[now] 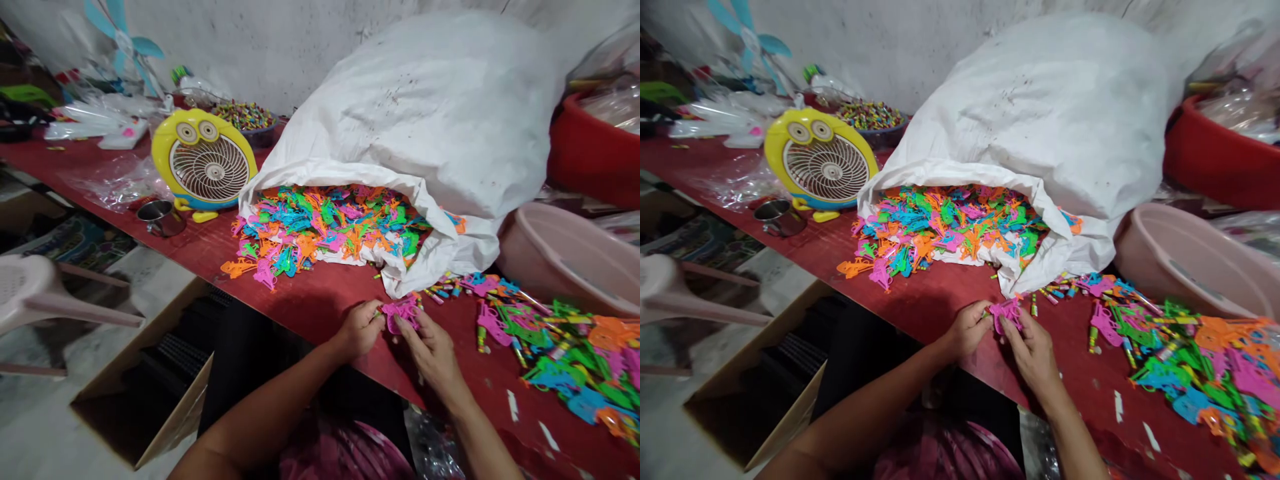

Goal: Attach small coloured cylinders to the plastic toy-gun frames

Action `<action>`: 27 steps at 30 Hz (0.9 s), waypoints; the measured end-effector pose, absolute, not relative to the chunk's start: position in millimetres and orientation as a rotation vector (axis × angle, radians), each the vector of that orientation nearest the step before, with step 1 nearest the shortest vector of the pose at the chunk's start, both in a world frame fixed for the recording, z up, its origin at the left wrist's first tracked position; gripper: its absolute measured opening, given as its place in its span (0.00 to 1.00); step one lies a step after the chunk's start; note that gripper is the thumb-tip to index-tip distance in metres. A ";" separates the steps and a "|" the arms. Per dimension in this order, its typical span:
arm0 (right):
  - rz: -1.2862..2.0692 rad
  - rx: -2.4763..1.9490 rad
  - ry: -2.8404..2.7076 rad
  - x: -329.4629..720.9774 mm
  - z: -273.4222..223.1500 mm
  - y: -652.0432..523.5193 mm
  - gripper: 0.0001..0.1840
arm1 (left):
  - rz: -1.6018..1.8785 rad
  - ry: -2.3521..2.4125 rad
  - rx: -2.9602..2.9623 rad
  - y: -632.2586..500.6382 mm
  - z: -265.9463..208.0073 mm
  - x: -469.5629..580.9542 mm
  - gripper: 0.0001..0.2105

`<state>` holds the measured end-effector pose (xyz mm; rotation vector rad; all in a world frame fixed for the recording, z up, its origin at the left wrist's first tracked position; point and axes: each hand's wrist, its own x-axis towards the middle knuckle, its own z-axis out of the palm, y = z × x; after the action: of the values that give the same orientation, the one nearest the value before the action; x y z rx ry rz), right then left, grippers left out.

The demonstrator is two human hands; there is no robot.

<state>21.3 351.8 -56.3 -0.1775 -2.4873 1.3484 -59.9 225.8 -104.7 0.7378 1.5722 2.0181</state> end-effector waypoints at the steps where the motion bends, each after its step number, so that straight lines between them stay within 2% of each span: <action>1: 1.336 -0.156 -2.500 21.4 -56.0 352.4 0.11 | 2.011 1.567 0.735 225.6 -104.2 -60.1 0.03; 11: 1.266 -0.133 -2.551 24.7 -60.0 353.2 0.10 | 1.994 1.508 0.696 224.3 -103.6 -61.1 0.02; 21: 1.077 -0.124 -2.603 16.1 -51.5 347.2 0.12 | 1.755 1.951 0.861 225.0 -101.9 -61.0 0.05; 24: 1.127 -0.211 -2.535 16.4 -56.4 334.0 0.13 | 1.738 2.048 0.856 226.0 -102.1 -57.3 0.06; 27: 1.314 -0.339 -2.465 22.8 -62.2 338.9 0.16 | 1.750 2.079 0.969 226.3 -102.8 -53.1 0.05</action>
<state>22.8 338.9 -62.2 -0.3394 -2.4646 1.3142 -53.1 226.3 -102.8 0.9685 2.0791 1.7502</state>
